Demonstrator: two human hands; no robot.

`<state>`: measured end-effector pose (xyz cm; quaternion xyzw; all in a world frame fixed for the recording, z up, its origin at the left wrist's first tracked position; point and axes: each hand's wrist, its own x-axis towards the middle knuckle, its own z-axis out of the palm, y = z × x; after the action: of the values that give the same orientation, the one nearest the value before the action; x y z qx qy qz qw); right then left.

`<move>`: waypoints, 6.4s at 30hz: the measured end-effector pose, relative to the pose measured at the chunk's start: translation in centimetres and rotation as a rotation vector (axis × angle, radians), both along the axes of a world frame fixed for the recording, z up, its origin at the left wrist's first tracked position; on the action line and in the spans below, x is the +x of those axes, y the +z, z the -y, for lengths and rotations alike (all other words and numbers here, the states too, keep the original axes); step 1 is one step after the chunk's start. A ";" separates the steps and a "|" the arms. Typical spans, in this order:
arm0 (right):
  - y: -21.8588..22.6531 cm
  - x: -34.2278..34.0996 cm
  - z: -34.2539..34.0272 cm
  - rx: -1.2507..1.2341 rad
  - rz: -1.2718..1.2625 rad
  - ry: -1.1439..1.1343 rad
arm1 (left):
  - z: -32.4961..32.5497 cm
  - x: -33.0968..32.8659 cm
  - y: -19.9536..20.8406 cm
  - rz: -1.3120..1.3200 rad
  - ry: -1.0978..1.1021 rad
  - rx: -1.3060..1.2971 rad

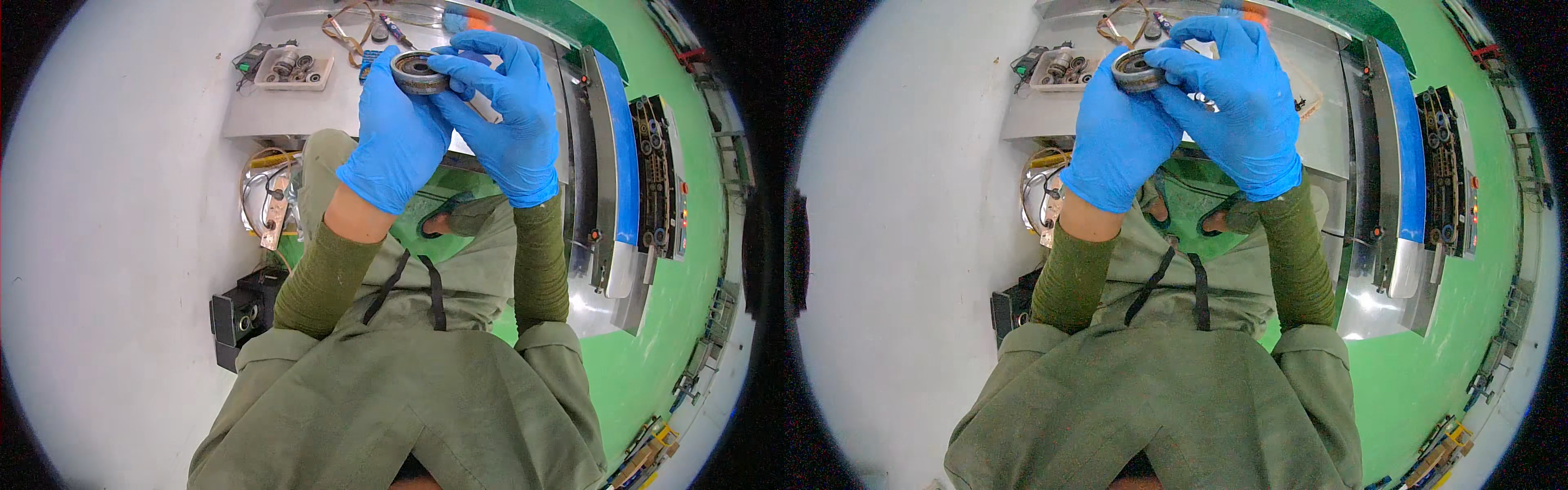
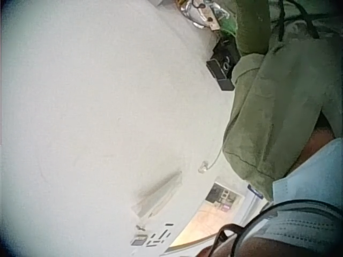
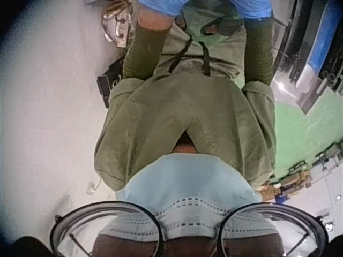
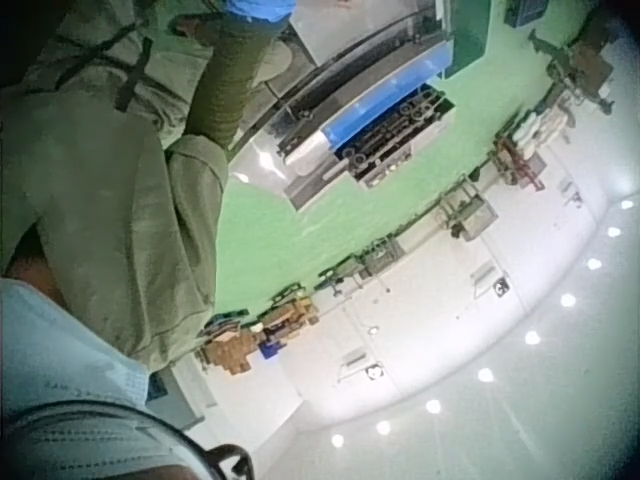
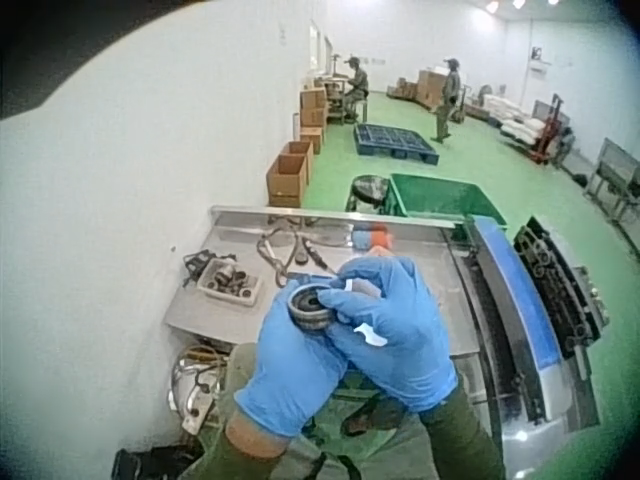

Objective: The recorder is repairing or inspecting a large mechanical bearing on a workbench using a small tool.

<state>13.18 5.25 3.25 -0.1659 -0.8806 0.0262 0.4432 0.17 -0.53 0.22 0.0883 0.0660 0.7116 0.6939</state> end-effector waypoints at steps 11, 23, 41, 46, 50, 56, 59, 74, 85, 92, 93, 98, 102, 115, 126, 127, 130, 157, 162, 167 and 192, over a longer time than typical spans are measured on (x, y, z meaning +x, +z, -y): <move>0.1 0.3 -0.4 -0.047 -0.111 -0.046 | 0.4 2.3 2.1 -0.196 0.274 0.021; 1.6 0.5 0.0 -0.013 -0.170 -0.044 | 0.0 3.6 1.9 -0.479 0.536 0.224; 2.2 1.1 -0.5 -0.099 -0.226 0.023 | 0.7 3.3 1.7 -0.607 0.453 0.140; 2.4 1.1 -0.7 -0.077 -0.233 0.043 | 0.7 3.4 1.9 -0.659 0.494 0.160; 2.4 1.0 -0.7 -0.100 -0.229 0.051 | 0.9 3.5 2.1 -0.718 0.549 0.150; 2.3 0.8 -0.7 -0.174 -0.267 0.087 | 0.9 3.5 2.1 -0.744 0.572 0.157; 2.3 0.9 -0.8 -0.128 -0.246 0.066 | 0.7 3.4 2.1 -0.729 0.564 0.157; 2.2 0.7 -0.6 -0.150 -0.253 0.040 | 0.5 3.4 2.1 -0.723 0.552 0.152; 2.6 0.7 -0.5 -0.118 -0.237 0.038 | 0.4 3.6 2.4 -0.643 0.542 0.146; 2.9 0.4 0.0 -0.142 -0.253 0.062 | 0.6 3.0 2.5 -0.351 0.398 0.134; 2.9 0.3 -0.2 -0.111 -0.257 0.059 | 0.7 2.8 2.5 -0.224 0.313 0.104; 3.4 0.4 0.1 -0.081 -0.224 0.036 | 0.0 2.0 2.1 -0.034 0.130 0.182; 3.6 0.4 -0.1 0.034 -0.179 0.000 | 0.0 1.9 2.4 -0.002 0.112 0.185; 3.3 0.5 -0.3 0.053 -0.177 -0.022 | 0.1 2.5 2.1 -0.075 0.141 0.174; 3.4 0.1 -0.2 0.061 -0.194 -0.006 | -0.1 1.9 2.0 -0.047 0.109 0.211; 3.4 0.1 -0.2 0.057 -0.198 -0.004 | 0.0 1.9 2.0 -0.047 0.110 0.212; 3.2 0.0 -0.2 0.040 -0.204 -0.008 | 0.2 1.9 2.2 -0.039 0.113 0.201; 3.0 0.2 0.1 -0.026 -0.188 -0.029 | 0.2 2.0 1.9 -0.165 0.182 0.196; 3.2 0.3 0.1 -0.019 -0.180 -0.036 | -0.1 2.1 1.6 -0.103 0.175 0.214; 3.0 0.2 -0.1 0.016 -0.197 -0.021 | 0.0 2.1 2.0 -0.073 0.169 0.190; 2.8 0.0 0.3 -0.019 -0.183 -0.019 | 0.3 1.7 1.7 0.067 0.060 0.087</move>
<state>13.21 4.91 6.07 -0.1755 -0.8344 0.0455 0.5205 1.92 -0.80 1.90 0.0925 0.0141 0.7369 0.6695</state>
